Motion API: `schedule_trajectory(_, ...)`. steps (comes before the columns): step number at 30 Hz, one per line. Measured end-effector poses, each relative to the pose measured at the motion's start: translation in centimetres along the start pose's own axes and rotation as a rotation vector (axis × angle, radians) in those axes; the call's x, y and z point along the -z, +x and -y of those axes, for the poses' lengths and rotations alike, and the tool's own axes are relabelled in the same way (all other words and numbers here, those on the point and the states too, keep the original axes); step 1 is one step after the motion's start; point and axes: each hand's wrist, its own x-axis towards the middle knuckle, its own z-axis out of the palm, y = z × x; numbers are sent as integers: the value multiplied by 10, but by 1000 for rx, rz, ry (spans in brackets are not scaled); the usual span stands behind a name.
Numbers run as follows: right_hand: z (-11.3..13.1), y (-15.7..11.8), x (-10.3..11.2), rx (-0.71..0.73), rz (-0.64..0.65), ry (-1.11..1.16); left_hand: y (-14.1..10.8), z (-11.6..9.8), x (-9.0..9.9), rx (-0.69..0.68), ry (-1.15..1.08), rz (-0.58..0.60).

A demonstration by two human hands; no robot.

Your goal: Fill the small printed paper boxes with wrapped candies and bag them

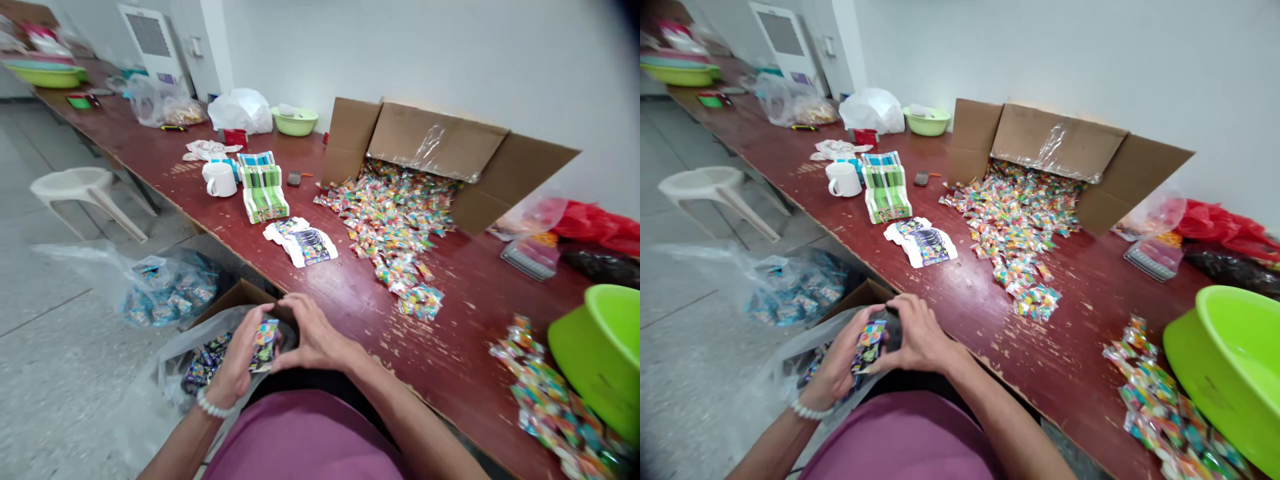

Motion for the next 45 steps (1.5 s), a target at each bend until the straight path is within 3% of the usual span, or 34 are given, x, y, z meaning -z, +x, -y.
schedule_trajectory(2,-30,18,16,-110,-158,0,3,9,37,-17,336,-101)
schedule_trajectory(4,-63,40,33,-351,-331,-107,6,17,69,-3,665,-208)
schedule_trajectory(7,-101,68,50,-619,-430,-254,11,22,90,11,720,-247)
schedule_trajectory(10,-116,82,47,-710,-460,-262,15,19,79,57,628,-173)
schedule_trajectory(14,-120,84,34,-779,-536,-202,22,10,51,-57,567,-137)
schedule_trajectory(18,-121,79,38,-768,-586,-19,25,-1,31,-147,510,-102)
schedule_trajectory(21,-111,62,52,-694,-548,196,26,-12,18,-210,446,-110)
schedule_trajectory(24,-85,33,66,-599,-484,390,26,-26,4,-229,319,-109)
schedule_trajectory(26,-63,13,72,-540,-381,620,24,-35,-7,-146,195,16)
schedule_trajectory(29,-32,-10,72,-500,-251,900,14,-40,-28,169,-63,473)
schedule_trajectory(31,-16,-17,70,-497,-226,971,5,-37,-43,375,-219,790)
schedule_trajectory(33,-5,-21,70,-481,-238,990,-3,-31,-55,460,-313,958)
schedule_trajectory(39,6,-29,74,-453,-295,978,-16,-19,-68,359,-223,905)
schedule_trajectory(45,9,-36,68,-412,-247,1022,-23,-27,-70,344,-196,1038)
